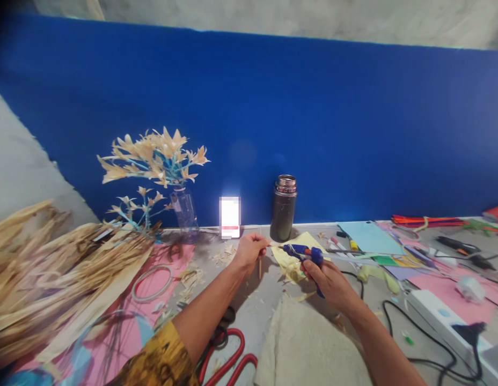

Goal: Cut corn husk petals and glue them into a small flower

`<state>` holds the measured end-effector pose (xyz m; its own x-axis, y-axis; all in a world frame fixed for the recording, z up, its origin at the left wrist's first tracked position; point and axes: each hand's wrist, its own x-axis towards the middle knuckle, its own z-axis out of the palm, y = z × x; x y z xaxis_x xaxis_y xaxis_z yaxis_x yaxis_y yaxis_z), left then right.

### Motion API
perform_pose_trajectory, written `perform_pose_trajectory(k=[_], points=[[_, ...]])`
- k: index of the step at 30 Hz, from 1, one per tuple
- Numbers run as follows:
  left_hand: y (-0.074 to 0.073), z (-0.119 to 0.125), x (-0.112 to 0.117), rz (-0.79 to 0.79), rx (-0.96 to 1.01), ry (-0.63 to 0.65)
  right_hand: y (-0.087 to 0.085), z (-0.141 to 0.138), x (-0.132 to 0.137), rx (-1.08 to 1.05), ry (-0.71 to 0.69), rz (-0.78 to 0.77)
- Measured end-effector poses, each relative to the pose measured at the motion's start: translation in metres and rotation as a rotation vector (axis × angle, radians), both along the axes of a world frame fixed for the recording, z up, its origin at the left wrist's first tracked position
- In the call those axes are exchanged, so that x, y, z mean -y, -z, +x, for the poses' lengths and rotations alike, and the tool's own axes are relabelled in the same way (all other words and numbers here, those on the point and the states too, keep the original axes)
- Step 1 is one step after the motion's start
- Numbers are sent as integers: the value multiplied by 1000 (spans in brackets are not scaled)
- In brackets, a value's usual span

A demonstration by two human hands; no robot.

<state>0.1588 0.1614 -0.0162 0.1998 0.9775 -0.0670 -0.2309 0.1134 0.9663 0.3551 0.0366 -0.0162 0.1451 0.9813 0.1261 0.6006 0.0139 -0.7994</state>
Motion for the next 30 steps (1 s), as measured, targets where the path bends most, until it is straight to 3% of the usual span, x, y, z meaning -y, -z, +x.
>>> perform_pose_trajectory(k=[6, 13, 18, 26, 30], points=[[0, 0, 0, -3, -15, -23, 3, 1, 0, -50, 15, -7], [1, 1, 2, 7, 0, -9, -5, -5, 0, 150, 34, 86], [1, -1, -1, 0, 28, 29, -8, -1, 0, 260, 71, 13], [-19, -6, 3, 101, 20, 197, -5, -7, 11, 447, -72, -99], [-31, -6, 10, 215, -70, 251, -12, -1, 13, 412, -138, -28]])
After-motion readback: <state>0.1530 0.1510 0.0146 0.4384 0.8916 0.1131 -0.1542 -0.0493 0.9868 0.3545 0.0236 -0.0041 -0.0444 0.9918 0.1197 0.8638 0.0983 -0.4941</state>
